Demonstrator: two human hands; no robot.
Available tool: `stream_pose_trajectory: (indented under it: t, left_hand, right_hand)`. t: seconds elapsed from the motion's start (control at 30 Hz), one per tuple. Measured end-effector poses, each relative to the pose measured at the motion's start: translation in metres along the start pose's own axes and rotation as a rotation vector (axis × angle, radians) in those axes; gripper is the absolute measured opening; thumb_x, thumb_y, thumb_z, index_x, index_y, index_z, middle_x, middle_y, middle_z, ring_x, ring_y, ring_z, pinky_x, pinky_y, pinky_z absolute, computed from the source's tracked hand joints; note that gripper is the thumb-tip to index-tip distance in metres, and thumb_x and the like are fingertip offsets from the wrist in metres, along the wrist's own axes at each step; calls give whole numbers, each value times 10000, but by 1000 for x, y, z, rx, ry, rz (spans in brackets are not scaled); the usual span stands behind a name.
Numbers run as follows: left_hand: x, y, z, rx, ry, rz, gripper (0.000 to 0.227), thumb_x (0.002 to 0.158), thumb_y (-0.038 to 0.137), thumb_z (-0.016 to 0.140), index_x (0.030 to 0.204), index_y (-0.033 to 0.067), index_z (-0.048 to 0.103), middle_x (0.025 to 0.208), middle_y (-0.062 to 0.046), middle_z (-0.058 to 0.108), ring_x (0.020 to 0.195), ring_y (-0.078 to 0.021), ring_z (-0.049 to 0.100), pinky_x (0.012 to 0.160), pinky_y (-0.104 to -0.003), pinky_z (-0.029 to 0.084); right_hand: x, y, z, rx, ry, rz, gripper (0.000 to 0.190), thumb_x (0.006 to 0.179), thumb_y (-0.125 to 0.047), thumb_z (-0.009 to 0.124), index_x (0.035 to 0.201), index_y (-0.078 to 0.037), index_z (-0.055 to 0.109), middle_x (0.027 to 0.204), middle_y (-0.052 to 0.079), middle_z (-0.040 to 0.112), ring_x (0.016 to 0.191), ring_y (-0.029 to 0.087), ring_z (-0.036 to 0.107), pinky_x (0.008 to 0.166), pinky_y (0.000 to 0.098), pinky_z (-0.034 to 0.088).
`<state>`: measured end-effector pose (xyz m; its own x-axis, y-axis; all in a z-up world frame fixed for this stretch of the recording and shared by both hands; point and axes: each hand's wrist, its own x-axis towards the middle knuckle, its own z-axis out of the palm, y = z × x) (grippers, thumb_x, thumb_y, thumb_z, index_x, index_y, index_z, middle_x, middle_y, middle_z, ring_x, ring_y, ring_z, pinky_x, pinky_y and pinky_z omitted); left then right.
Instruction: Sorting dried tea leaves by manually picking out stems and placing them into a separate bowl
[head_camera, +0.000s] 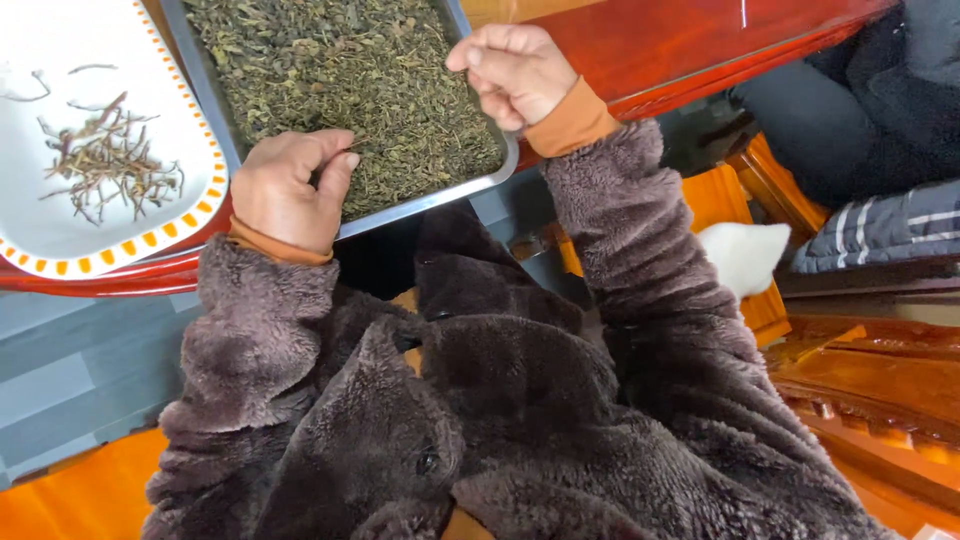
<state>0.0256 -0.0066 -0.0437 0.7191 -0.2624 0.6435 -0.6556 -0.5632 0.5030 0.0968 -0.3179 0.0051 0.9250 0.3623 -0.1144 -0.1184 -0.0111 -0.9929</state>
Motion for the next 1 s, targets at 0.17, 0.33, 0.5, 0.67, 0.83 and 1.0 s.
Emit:
stream_pose_trajectory:
  t: [0.17, 0.33, 0.5, 0.67, 0.83, 1.0]
  left_hand:
    - [1, 1, 0, -25, 2, 2, 141, 1035, 92, 777, 1169, 52, 797, 1060, -116, 774, 943, -325, 698, 875, -418, 550]
    - [2, 5, -3, -39, 2, -11, 127, 1038, 85, 774, 1156, 46, 799, 1053, -122, 773, 942, -325, 702, 868, -423, 559]
    - [2, 7, -4, -45, 10, 3, 116, 1038, 73, 763, 1145, 45, 800, 1068, -121, 779, 959, -326, 705, 880, -425, 563]
    - [1, 4, -3, -51, 26, 20, 105, 1036, 75, 767, 1132, 51, 801, 1061, -110, 781, 942, -321, 709, 880, -422, 557]
    - [-1, 0, -2, -53, 2, 42, 109, 1050, 84, 764, 1146, 42, 794, 1065, -119, 779, 938, -326, 710, 868, -439, 559]
    - [0, 3, -3, -49, 15, 17, 109, 1044, 96, 768, 1142, 60, 799, 1062, -106, 781, 943, -317, 709, 865, -422, 559]
  right_hand:
    - [-9, -28, 46, -951, 60, -58, 109, 988, -121, 689, 902, -134, 753, 926, 29, 777, 875, 143, 746, 860, 316, 658]
    - [-6, -41, 73, -1334, 97, 437, 155, 1000, -324, 709, 926, -228, 806, 913, 13, 781, 796, 221, 735, 810, 399, 637]
    - [-3, -47, 94, -1490, 53, 549, 197, 983, -324, 721, 1018, -143, 789, 1061, 146, 735, 924, 386, 725, 826, 493, 627]
    - [-5, -27, 54, -1219, 25, 204, 100, 950, -230, 750, 876, -164, 763, 886, 20, 768, 839, 188, 730, 832, 373, 636]
    - [9, 9, 10, -694, -74, -124, 126, 986, -111, 772, 891, -107, 690, 806, -23, 672, 727, 94, 620, 675, 277, 580]
    - [7, -1, 17, -342, -62, 184, 239, 994, -314, 691, 831, -160, 609, 583, -79, 345, 437, 33, 276, 364, 208, 236]
